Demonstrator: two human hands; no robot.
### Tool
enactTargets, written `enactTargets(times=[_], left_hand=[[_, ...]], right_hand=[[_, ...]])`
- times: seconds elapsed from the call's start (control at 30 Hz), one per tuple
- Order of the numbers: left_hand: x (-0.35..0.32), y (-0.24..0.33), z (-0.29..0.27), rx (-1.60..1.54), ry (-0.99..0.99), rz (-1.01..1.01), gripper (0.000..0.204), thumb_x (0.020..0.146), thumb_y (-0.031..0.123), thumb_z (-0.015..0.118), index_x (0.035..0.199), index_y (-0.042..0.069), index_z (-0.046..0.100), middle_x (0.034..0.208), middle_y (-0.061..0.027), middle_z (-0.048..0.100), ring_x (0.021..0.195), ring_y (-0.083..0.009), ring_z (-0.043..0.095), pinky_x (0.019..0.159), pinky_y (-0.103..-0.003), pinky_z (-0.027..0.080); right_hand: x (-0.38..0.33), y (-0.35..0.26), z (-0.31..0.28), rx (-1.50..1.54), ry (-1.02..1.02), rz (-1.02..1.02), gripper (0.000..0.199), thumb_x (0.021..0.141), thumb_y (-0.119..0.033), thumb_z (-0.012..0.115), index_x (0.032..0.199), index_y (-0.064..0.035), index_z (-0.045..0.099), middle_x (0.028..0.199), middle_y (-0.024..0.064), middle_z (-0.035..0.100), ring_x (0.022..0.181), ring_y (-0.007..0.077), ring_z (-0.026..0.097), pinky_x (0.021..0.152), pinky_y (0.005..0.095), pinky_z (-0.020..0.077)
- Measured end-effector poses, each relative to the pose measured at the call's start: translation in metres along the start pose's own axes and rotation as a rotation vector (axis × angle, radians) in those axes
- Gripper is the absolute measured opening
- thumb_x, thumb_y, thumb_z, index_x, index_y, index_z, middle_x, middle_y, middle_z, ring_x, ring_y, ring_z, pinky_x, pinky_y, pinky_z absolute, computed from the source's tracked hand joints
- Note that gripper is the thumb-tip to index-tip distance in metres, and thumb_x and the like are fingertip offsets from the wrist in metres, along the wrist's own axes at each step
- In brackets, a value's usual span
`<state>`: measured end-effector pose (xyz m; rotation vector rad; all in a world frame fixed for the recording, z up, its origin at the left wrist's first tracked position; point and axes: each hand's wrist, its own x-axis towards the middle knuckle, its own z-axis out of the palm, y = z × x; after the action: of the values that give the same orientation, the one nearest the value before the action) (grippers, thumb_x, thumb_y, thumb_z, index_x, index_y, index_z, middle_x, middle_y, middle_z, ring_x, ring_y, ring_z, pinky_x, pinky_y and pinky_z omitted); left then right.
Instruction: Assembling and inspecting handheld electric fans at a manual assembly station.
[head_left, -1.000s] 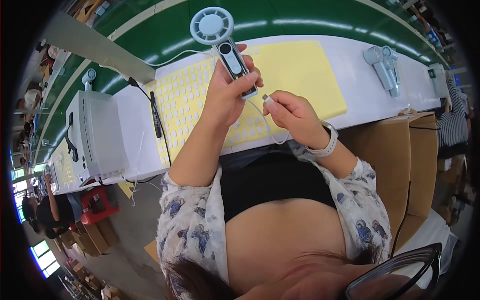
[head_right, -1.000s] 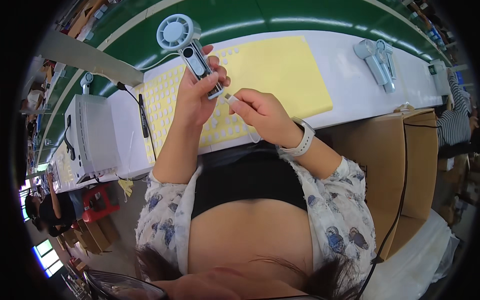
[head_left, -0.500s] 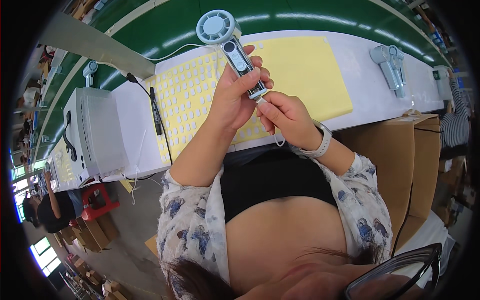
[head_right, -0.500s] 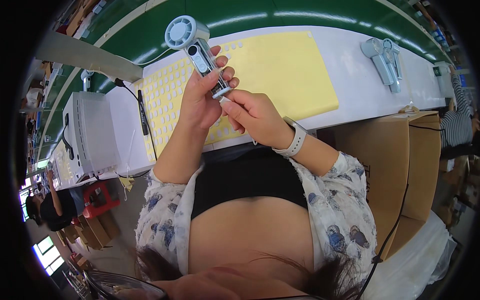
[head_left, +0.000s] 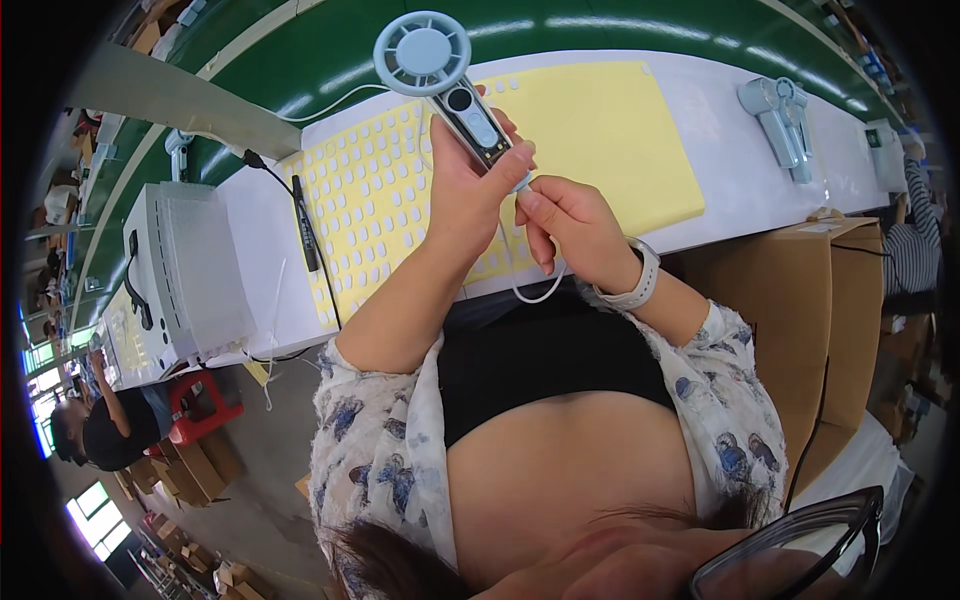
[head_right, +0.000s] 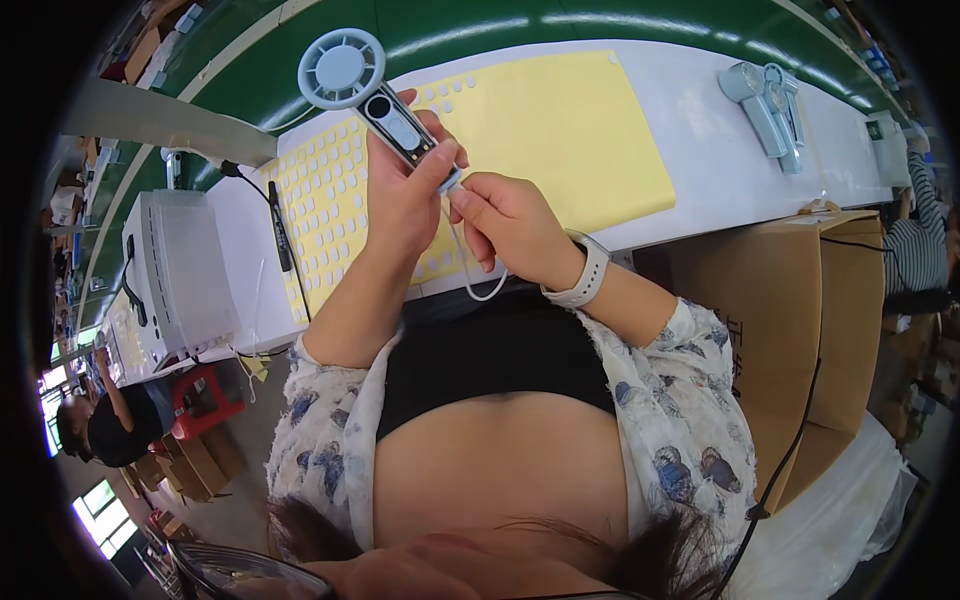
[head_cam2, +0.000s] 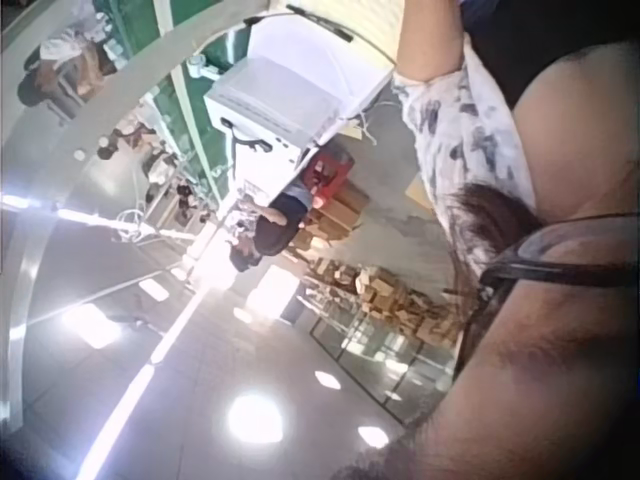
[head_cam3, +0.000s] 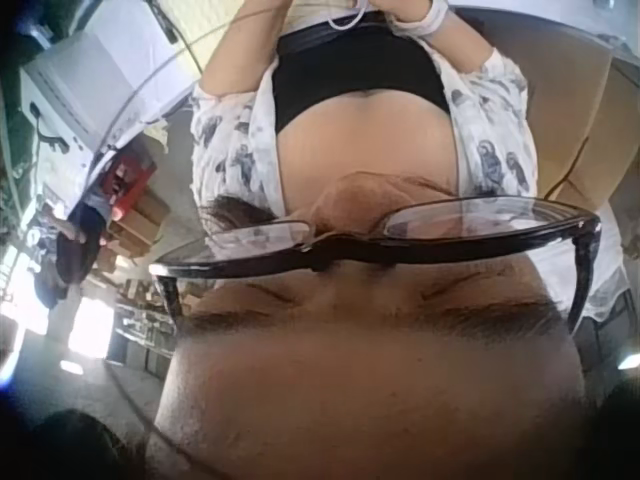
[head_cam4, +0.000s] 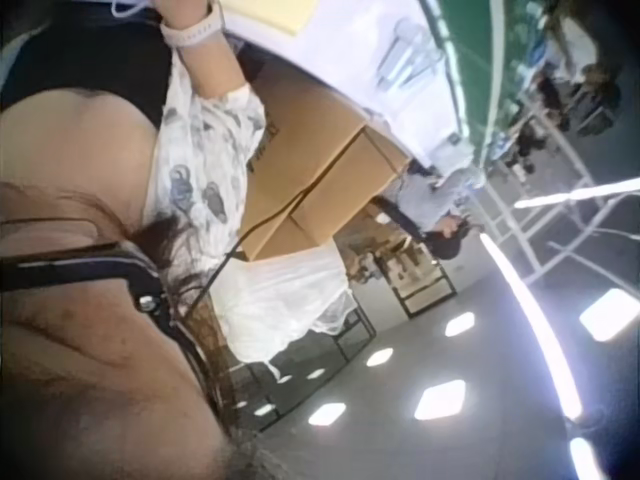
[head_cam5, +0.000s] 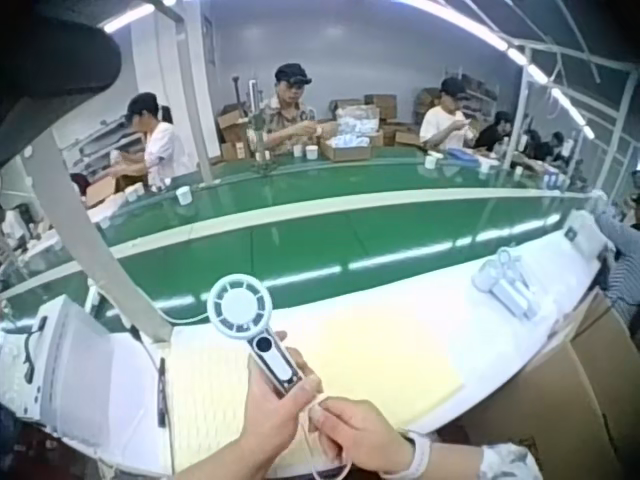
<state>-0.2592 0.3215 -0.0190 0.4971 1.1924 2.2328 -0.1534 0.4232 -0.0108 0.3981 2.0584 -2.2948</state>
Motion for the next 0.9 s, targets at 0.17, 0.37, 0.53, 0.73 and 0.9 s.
enactTargets(times=[0.17,0.37,0.53,0.73,0.9], left_hand=[[0.0,-0.003,0.001,0.066,-0.038,0.001,0.067,0.079,0.002,0.065,0.133,0.003,0.026,0.102,-0.0072,0.048,0.086,-0.0162,0.056,0.072,-0.029,0.05],[0.002,-0.004,-0.002,0.103,-0.059,0.034,0.068,0.079,0.003,0.066,0.133,0.004,0.024,0.103,-0.0073,0.047,0.089,-0.015,0.055,0.069,-0.027,0.05],[0.002,0.0,-0.002,0.093,-0.067,0.024,0.069,0.08,0.003,0.066,0.134,0.002,0.024,0.1,-0.0075,0.048,0.083,-0.0192,0.057,0.07,-0.032,0.051],[0.002,0.003,-0.003,0.044,-0.124,0.071,0.064,0.083,0.006,0.065,0.133,0.003,0.026,0.099,-0.0077,0.049,0.083,-0.0199,0.058,0.074,-0.034,0.052],[0.006,-0.005,-0.001,-0.246,-0.08,-0.067,0.059,0.087,0.012,0.063,0.132,0.007,0.025,0.102,-0.009,0.049,0.081,-0.0217,0.06,0.071,-0.036,0.055]], right_hand=[[-0.003,0.003,-0.001,0.139,-0.054,0.017,0.026,0.099,-0.019,0.043,0.085,0.0002,0.054,0.051,0.0018,0.049,0.04,0.0098,0.045,0.041,0.0229,0.0377],[0.001,0.0,-0.001,0.168,-0.066,0.009,0.026,0.099,-0.019,0.043,0.086,0.0007,0.054,0.051,0.0015,0.048,0.041,0.0096,0.045,0.042,0.0225,0.0383],[0.002,0.001,-0.002,0.069,-0.087,-0.03,0.027,0.101,-0.02,0.04,0.09,0.0012,0.054,0.06,0.004,0.054,0.051,0.0116,0.05,0.052,0.0242,0.0435],[0.007,0.007,-0.003,-0.047,-0.003,-0.232,0.025,0.098,-0.018,0.045,0.092,0.0023,0.058,0.081,0.0057,0.059,0.073,0.0113,0.053,0.069,0.0248,0.0444],[0.007,0.011,-0.011,0.014,-0.066,-0.214,0.022,0.096,-0.015,0.047,0.092,0.0024,0.06,0.092,0.0077,0.06,0.08,0.0112,0.053,0.075,0.0255,0.0445]])
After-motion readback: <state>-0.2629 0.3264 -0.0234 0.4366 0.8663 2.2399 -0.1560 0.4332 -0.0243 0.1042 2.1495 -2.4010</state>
